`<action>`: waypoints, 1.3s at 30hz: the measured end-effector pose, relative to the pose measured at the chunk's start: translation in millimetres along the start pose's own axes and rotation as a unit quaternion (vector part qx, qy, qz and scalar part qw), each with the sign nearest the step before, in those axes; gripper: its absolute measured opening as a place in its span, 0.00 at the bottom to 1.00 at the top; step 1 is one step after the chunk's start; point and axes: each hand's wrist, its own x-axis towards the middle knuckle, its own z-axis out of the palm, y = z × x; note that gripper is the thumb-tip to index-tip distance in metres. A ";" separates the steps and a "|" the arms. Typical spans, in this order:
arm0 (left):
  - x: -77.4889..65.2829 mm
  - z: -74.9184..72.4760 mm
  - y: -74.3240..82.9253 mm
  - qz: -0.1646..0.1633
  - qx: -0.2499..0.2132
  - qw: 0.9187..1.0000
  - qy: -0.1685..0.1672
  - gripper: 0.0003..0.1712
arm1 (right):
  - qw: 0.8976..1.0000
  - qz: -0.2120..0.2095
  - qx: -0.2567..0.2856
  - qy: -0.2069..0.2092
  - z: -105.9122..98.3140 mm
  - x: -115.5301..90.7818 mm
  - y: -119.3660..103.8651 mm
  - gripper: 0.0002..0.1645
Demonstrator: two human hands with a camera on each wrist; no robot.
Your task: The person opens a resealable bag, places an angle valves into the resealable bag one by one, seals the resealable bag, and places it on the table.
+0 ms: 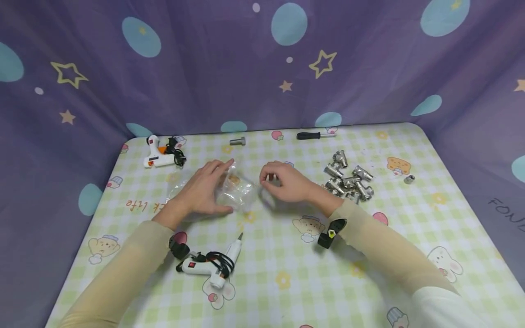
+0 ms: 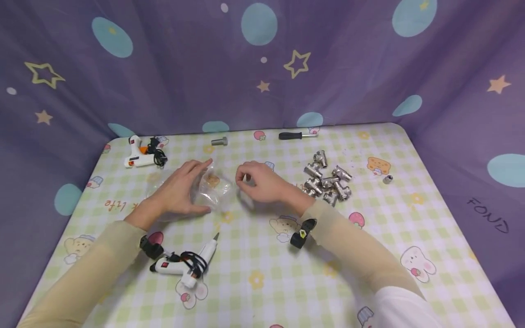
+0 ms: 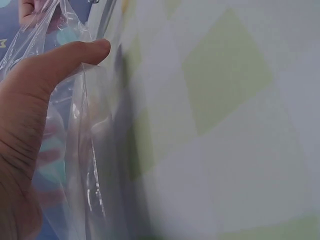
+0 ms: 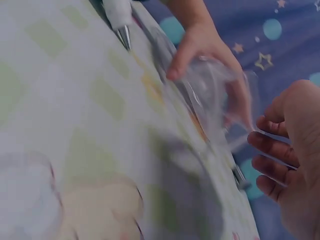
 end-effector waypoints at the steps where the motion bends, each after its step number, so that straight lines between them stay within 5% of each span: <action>1: -0.1 -0.5 0.2 0.001 0.001 1.000 0.001 0.80 | 1.000 0.004 -0.004 0.008 -5.3 -2.2 3.3 0.05; 9: -1.5 -3.4 0.6 -0.001 0.003 1.000 0.005 0.76 | 0.993 0.071 -0.069 0.066 -58.0 -26.1 31.3 0.07; 19: -10.1 -3.1 -2.1 -0.006 -0.002 1.000 0.018 0.74 | 0.962 0.193 -0.179 0.075 -113.1 -70.4 70.5 0.17; 26: -9.9 -4.3 -5.9 0.005 -0.005 1.000 0.029 0.72 | 0.943 0.247 -0.223 0.025 -122.6 -85.0 83.2 0.24; 39: -10.3 -4.6 -4.6 -0.006 -0.017 1.000 0.016 0.68 | 0.933 0.302 -0.197 -0.019 -127.6 -83.6 90.1 0.29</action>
